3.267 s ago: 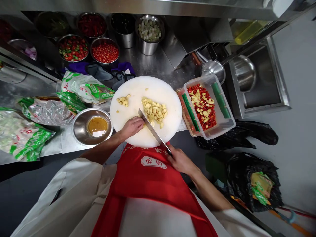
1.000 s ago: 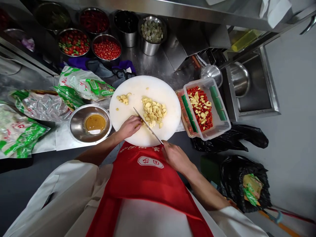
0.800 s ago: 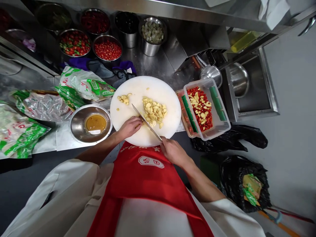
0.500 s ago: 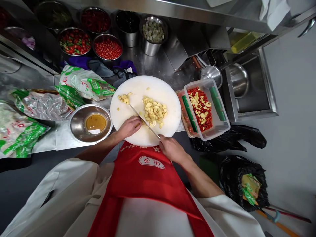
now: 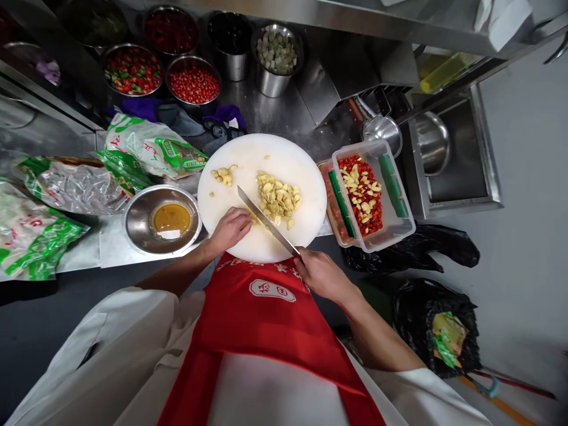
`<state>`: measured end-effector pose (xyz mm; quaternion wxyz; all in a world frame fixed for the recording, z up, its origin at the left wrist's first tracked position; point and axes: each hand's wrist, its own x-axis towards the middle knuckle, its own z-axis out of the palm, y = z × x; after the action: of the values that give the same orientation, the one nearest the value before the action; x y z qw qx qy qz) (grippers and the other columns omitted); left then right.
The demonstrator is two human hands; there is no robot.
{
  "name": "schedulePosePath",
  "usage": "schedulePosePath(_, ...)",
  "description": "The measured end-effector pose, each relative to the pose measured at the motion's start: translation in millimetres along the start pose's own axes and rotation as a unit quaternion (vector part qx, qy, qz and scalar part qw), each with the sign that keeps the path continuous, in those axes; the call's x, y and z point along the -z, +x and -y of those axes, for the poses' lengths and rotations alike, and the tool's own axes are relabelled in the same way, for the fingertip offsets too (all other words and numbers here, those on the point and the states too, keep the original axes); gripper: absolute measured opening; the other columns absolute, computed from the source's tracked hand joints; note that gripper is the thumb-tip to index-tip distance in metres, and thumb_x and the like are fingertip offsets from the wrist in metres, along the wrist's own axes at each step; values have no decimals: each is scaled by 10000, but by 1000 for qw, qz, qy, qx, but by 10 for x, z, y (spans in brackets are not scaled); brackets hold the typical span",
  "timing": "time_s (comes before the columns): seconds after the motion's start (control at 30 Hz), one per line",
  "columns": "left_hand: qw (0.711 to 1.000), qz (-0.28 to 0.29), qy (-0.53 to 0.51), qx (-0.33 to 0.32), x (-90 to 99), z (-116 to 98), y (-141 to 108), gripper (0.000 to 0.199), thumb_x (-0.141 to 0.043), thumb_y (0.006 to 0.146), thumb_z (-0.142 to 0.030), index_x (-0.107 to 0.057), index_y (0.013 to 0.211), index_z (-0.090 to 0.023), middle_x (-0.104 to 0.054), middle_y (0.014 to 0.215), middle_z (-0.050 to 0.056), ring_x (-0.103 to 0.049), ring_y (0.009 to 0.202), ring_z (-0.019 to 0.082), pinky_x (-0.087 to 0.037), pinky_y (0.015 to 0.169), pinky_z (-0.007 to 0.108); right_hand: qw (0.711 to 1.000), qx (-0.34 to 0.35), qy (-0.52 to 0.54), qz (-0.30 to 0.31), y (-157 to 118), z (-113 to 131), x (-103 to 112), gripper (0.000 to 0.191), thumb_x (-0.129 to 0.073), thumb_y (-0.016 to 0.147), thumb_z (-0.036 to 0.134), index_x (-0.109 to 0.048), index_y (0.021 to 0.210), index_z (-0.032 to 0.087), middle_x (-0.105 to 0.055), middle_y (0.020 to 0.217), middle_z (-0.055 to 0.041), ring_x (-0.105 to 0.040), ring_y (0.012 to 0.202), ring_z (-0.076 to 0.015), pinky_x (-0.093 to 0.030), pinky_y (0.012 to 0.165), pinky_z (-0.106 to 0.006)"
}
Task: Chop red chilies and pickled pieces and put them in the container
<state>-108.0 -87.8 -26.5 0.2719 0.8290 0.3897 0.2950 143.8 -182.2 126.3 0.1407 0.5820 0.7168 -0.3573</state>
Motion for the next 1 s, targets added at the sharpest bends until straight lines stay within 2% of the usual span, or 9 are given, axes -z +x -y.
schedulePosePath(0.13, 1000, 15, 0, -8, -63, -38, -12, 156, -537, 947, -251, -678, 900, -201, -678, 946, 54, -606, 927, 197, -525, 856, 376, 1000, 0, -5, 30, -81, -8, 11, 244, -366, 1012, 253, -539, 1159, 164, -730, 1006, -115, -686, 910, -225, -343, 714, -272)
schedulePosePath(0.3, 1000, 9, 8, -13, -88, -39, -24, 158, -528, 948, -230, -678, 910, -196, -684, 956, 54, -605, 924, 195, -529, 854, 368, 997, -32, -17, 69, 171, 24, -65, 230, -390, 998, 216, -537, 1159, 143, -734, 991, -121, -686, 917, -223, -350, 698, -268)
schedulePosePath(0.47, 999, -4, 31, -24, -94, -30, -57, 155, -527, 948, -214, -675, 910, -188, -688, 958, 56, -608, 922, 192, -539, 845, 355, 999, 7, -9, 41, 195, -21, -67, 228, -369, 1008, 240, -535, 1141, 157, -729, 1001, -121, -681, 915, -219, -351, 720, -269)
schedulePosePath(0.6, 999, -2, 43, -33, -99, -34, -76, 159, -519, 952, -202, -674, 921, -183, -691, 965, 56, -611, 921, 191, -542, 851, 353, 998, -15, -9, 66, 191, -28, -76, 213, -381, 1003, 225, -536, 1126, 147, -734, 971, -123, -684, 905, -217, -348, 707, -266)
schedulePosePath(0.73, 998, 2, 57, -37, -92, -53, -90, 169, -510, 954, -195, -676, 925, -181, -691, 956, 59, -610, 923, 193, -543, 848, 351, 999, 6, -5, 53, 192, -22, -72, 213, -370, 1013, 245, -538, 1113, 159, -728, 1007, -124, -680, 931, -217, -349, 726, -267)
schedulePosePath(0.87, 996, -11, 74, -45, -92, -68, -100, 166, -514, 951, -188, -675, 910, -177, -688, 923, 59, -611, 888, 192, -547, 830, 347, 997, -5, -15, 71, 199, -14, -74, 194, -384, 1004, 221, -536, 1102, 151, -731, 981, -126, -682, 919, -218, -351, 720, -269)
schedulePosePath(1.0, 996, -6, 79, -48, -95, -71, -120, 168, -509, 948, -178, -671, 906, -183, -689, 940, 59, -611, 907, 193, -547, 836, 350, 998, 14, -21, 53, 202, -10, -82, 210, -364, 1015, 252, -535, 1104, 168, -729, 989, -113, -684, 911, -217, -352, 722, -271)
